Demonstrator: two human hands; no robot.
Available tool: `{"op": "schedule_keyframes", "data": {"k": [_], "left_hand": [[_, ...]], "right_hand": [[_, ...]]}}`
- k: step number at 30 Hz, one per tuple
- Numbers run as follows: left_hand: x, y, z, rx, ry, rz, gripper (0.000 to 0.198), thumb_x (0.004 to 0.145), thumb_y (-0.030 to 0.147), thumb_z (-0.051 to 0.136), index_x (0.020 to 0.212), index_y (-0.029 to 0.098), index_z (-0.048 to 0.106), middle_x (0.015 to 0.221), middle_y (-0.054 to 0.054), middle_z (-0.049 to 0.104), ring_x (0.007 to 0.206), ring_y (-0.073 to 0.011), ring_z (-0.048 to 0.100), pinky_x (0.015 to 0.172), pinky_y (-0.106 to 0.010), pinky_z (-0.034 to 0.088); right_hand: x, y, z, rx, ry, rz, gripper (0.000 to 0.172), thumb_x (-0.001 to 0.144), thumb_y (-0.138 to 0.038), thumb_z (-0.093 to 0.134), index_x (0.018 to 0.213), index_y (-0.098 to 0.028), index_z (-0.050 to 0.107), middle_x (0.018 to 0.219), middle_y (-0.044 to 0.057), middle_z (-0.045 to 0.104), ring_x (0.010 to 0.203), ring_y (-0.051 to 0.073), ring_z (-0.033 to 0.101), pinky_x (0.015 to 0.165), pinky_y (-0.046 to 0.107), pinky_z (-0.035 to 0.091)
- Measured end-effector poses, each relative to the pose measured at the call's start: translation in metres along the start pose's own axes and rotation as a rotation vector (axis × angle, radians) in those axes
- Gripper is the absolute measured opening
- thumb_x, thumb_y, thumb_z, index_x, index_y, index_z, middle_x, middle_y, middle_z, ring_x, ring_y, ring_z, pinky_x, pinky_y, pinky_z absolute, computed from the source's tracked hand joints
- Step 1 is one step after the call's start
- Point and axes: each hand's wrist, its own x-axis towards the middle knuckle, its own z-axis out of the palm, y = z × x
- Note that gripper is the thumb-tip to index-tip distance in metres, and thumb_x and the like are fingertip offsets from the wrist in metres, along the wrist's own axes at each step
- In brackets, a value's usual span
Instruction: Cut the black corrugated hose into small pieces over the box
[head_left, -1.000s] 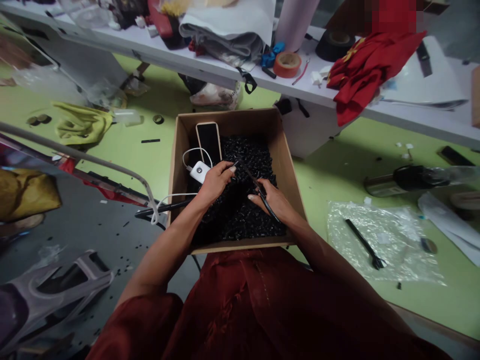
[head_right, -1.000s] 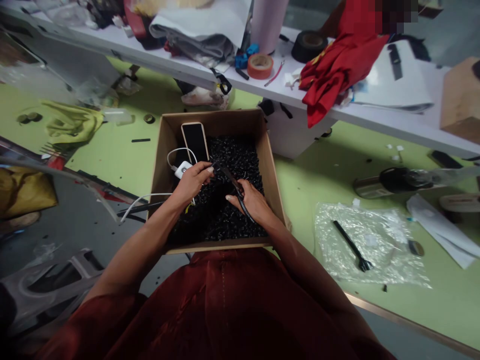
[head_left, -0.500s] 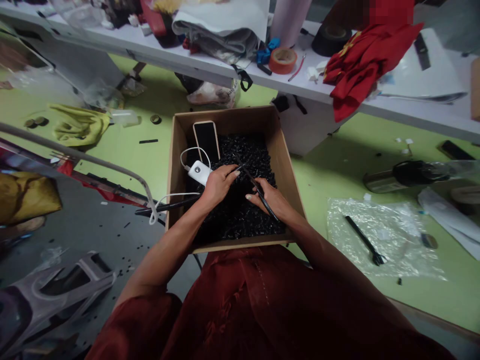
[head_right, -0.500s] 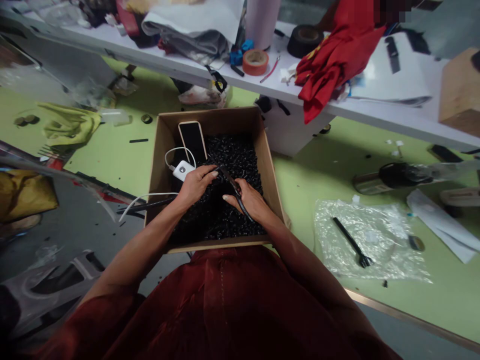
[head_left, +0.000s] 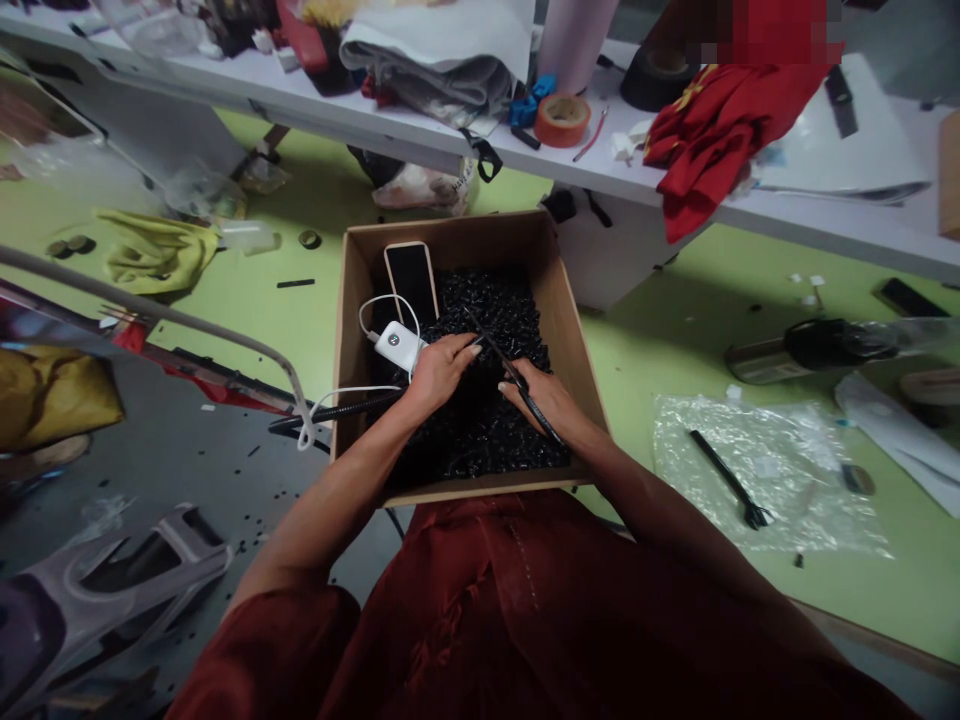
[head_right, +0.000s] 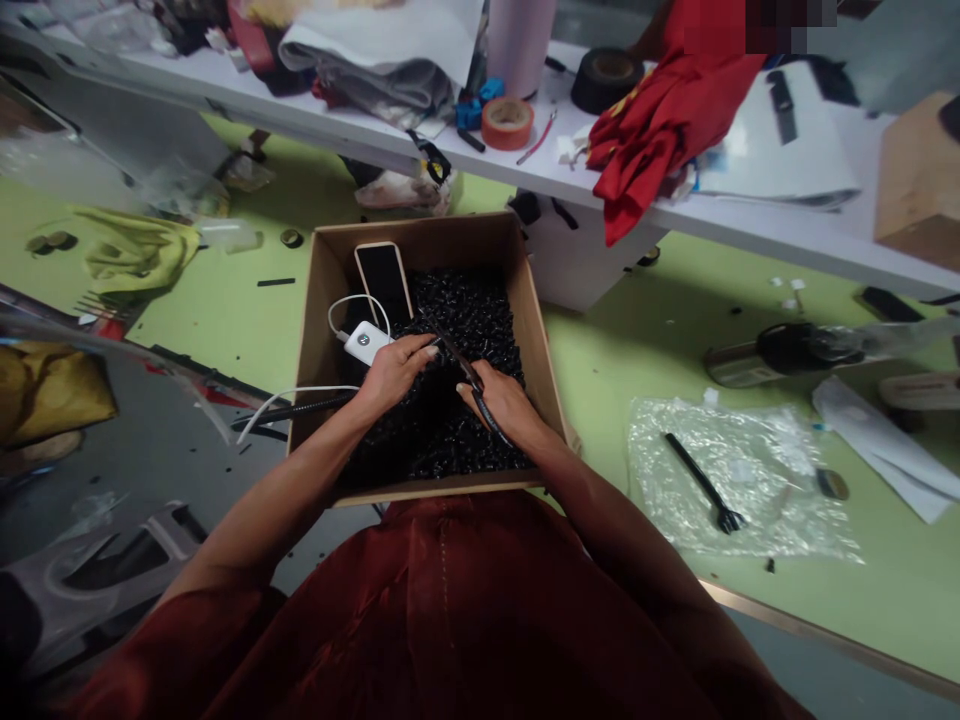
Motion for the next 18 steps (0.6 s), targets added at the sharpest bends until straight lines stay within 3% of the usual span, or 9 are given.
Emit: {"op": "schedule_keyframes", "data": {"k": [10, 18], "left_hand": [[0.003, -0.0074, 0.0047, -0.021, -0.025, -0.067, 0.031, 0.089, 0.031, 0.048, 0.105, 0.017, 0.07, 0.098, -0.006, 0.07, 0.087, -0.0182, 0.063, 0.078, -0.029, 0.05], [0.0032, -0.0053, 0.0013, 0.131, -0.075, -0.05, 0.03, 0.09, 0.027, 0.045, 0.104, 0.016, 0.069, 0.101, -0.008, 0.071, 0.095, -0.0205, 0.064, 0.089, -0.032, 0.048]], "right_hand": [[0.0011, 0.0034, 0.0017, -0.175, -0.026, 0.093, 0.019, 0.087, -0.036, 0.047, 0.1, -0.024, 0.056, 0.073, 0.003, 0.067, 0.065, 0.021, 0.063, 0.056, 0.026, 0.035], [0.0025, 0.0089, 0.0084, -0.224, -0.006, 0.071, 0.02, 0.089, -0.036, 0.045, 0.1, -0.024, 0.057, 0.081, 0.006, 0.07, 0.072, 0.023, 0.066, 0.061, 0.027, 0.039]]}}
